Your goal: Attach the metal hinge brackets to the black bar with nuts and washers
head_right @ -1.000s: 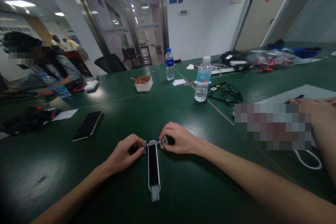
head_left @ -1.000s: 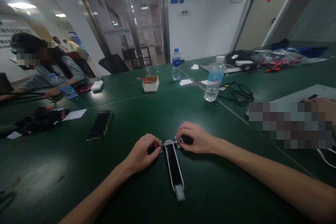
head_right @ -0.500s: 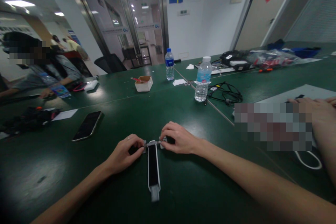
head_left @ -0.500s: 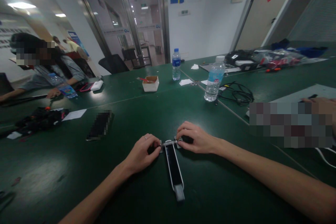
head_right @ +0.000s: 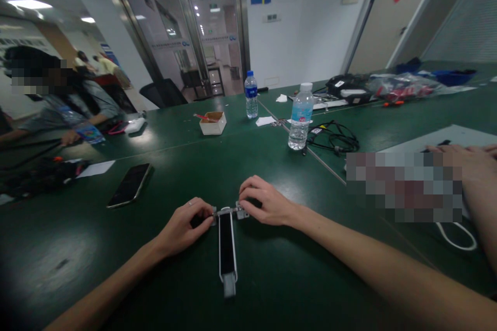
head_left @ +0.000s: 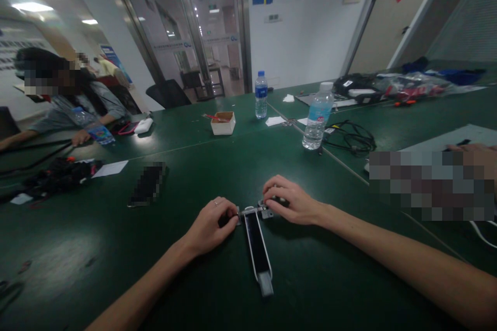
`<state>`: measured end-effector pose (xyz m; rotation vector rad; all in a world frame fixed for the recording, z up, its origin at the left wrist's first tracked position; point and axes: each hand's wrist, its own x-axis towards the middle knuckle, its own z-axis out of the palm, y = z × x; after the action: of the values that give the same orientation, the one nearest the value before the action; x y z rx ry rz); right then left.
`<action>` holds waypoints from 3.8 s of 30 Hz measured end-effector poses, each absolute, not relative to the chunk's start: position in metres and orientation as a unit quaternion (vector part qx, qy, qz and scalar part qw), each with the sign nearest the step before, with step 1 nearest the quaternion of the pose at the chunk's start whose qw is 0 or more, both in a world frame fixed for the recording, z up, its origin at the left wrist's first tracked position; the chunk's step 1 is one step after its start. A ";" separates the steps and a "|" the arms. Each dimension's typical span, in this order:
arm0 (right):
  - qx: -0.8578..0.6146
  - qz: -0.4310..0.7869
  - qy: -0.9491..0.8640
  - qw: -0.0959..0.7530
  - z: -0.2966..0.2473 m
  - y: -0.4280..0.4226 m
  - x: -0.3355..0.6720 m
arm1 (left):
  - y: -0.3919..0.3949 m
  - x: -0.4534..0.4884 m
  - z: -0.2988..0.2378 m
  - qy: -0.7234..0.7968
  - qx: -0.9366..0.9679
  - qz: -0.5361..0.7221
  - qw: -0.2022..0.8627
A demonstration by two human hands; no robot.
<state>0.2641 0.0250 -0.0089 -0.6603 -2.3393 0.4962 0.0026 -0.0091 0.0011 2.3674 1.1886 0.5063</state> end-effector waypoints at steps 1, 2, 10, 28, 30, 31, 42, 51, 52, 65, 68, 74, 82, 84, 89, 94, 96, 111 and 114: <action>-0.247 0.192 -0.896 0.314 -0.009 0.025 0.265 | -0.009 0.003 0.001 0.431 0.856 0.181 0.220; -0.247 0.192 -0.900 0.303 -0.008 0.025 0.265 | -0.009 0.003 0.002 0.433 0.855 0.180 0.220; -0.236 0.174 -0.901 0.320 -0.010 0.024 0.263 | -0.009 0.002 0.002 0.430 0.857 0.181 0.217; -0.222 0.134 -0.911 0.321 -0.013 0.024 0.261 | -0.009 0.003 0.001 0.435 0.855 0.182 0.216; -0.228 0.130 -0.911 0.319 -0.013 0.024 0.261 | -0.009 0.002 0.001 0.434 0.855 0.184 0.215; -0.230 0.127 -0.911 0.318 -0.014 0.024 0.261 | -0.009 0.002 0.001 0.433 0.856 0.184 0.214; -0.220 0.124 -0.912 0.322 -0.018 0.026 0.260 | -0.009 0.002 0.001 0.432 0.854 0.187 0.220; -0.273 0.122 -0.896 0.328 -0.014 0.027 0.262 | -0.009 0.004 0.004 0.440 0.852 0.177 0.222; -0.306 0.111 -0.884 0.335 -0.014 0.029 0.262 | -0.009 0.004 0.005 0.439 0.852 0.178 0.223; -0.453 0.071 -0.850 0.258 -0.027 0.041 0.262 | -0.011 0.002 0.001 0.451 0.837 0.192 0.243; -0.442 0.075 -0.846 0.290 -0.025 0.040 0.262 | -0.010 0.002 0.002 0.475 0.820 0.221 0.231; -0.267 0.034 -0.878 0.397 -0.011 0.014 0.250 | -0.022 0.017 0.018 0.507 0.769 0.291 0.257; -0.139 -0.025 -0.888 0.437 -0.003 -0.010 0.235 | -0.038 0.034 0.027 0.423 0.779 0.294 0.358; -0.149 -0.039 -0.886 0.438 -0.002 -0.009 0.236 | -0.037 0.033 0.028 0.424 0.768 0.284 0.388; -0.148 -0.056 -0.888 0.432 -0.002 -0.007 0.236 | -0.034 0.031 0.032 0.415 0.749 0.253 0.451; -0.131 -0.066 -0.894 0.424 -0.001 -0.008 0.236 | -0.031 0.027 0.033 0.406 0.758 0.240 0.451; -0.141 -0.059 -0.898 0.412 -0.001 -0.006 0.239 | -0.028 0.022 0.034 0.410 0.772 0.229 0.429; -0.278 0.135 -0.914 0.264 -0.012 0.023 0.258 | -0.003 -0.002 0.020 0.479 0.810 0.156 0.302; -0.277 0.142 -0.913 0.264 -0.011 0.022 0.257 | -0.004 -0.002 0.019 0.477 0.809 0.158 0.305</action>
<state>0.2569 0.0222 -0.0107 -0.7484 -2.4670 0.3840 -0.0018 -0.0041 0.0191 2.1421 1.2615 0.4172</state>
